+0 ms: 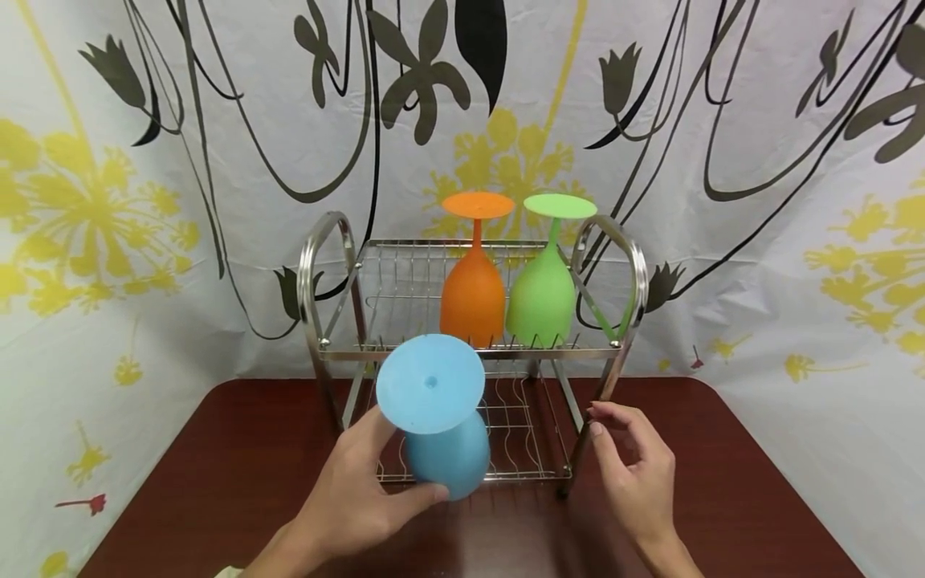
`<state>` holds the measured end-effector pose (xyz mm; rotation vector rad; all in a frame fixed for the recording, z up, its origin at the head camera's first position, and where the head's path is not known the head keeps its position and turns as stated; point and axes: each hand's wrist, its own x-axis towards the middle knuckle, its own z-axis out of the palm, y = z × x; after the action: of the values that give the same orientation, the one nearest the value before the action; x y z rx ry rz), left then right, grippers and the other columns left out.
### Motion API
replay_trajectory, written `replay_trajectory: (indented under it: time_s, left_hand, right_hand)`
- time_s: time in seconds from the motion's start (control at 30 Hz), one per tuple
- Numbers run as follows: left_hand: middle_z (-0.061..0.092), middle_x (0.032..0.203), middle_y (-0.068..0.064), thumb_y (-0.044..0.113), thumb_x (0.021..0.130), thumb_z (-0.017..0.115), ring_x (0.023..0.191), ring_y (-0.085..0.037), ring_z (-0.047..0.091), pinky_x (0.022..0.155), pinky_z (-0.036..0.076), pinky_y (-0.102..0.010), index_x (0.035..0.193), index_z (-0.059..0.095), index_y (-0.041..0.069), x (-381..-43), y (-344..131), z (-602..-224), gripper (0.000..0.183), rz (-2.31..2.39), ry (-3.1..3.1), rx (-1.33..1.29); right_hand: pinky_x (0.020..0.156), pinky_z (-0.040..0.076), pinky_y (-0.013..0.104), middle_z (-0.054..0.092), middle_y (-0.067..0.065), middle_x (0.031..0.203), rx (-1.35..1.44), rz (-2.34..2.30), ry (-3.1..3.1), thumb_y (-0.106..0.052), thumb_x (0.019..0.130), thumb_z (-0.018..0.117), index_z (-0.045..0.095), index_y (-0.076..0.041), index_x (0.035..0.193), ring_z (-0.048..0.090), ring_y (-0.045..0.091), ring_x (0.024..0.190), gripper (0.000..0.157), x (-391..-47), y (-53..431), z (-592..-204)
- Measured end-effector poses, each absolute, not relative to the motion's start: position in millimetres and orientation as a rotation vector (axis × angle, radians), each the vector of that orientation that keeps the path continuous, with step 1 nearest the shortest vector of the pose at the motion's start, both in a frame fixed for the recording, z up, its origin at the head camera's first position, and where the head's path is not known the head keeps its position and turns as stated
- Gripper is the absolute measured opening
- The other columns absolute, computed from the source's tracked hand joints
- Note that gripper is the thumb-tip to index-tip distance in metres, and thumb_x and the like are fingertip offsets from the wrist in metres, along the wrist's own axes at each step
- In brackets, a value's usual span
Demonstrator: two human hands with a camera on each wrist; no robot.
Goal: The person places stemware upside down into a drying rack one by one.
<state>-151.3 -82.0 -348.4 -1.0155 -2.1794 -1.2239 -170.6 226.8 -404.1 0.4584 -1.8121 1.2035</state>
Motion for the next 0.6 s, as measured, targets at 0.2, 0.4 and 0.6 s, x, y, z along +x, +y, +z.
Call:
replay_trajectory:
  time_s: [0.2,0.4,0.6]
  left_hand:
    - [0.053,0.136,-0.005,0.023,0.069,0.089,0.116,-0.021,0.057,0.092,0.055,-0.040,0.144,0.042,0.010,-152,-84,-338,0.090,-1.197,-2.085,-1.085]
    - [0.055,0.133,-0.006,0.030,0.073,0.087,0.106,-0.017,0.059,0.085,0.055,-0.025,0.142,0.046,0.008,-151,-90,-320,0.083,-1.159,-2.007,-1.104]
    - [0.056,0.134,-0.010,0.039,0.076,0.083,0.110,-0.022,0.060,0.093,0.051,-0.022,0.140,0.048,0.004,-149,-100,-297,0.081,-1.117,-1.940,-1.076]
  right_hand:
    - [0.070,0.052,0.010,0.065,0.013,0.095,0.244,1.239,-1.840,0.016,0.083,0.062,0.066,0.007,0.107,0.063,0.005,0.086,0.026,-170,228,-404]
    - [0.072,0.049,0.007,0.063,0.008,0.100,0.114,1.235,-1.887,0.010,0.084,0.066,0.060,0.002,0.119,0.061,0.001,0.087,0.036,-172,228,-403]
    - [0.077,0.049,0.007,0.064,0.000,0.105,0.050,1.296,-1.968,0.003,0.087,0.069,0.060,-0.004,0.125,0.063,-0.002,0.092,0.040,-175,226,-401]
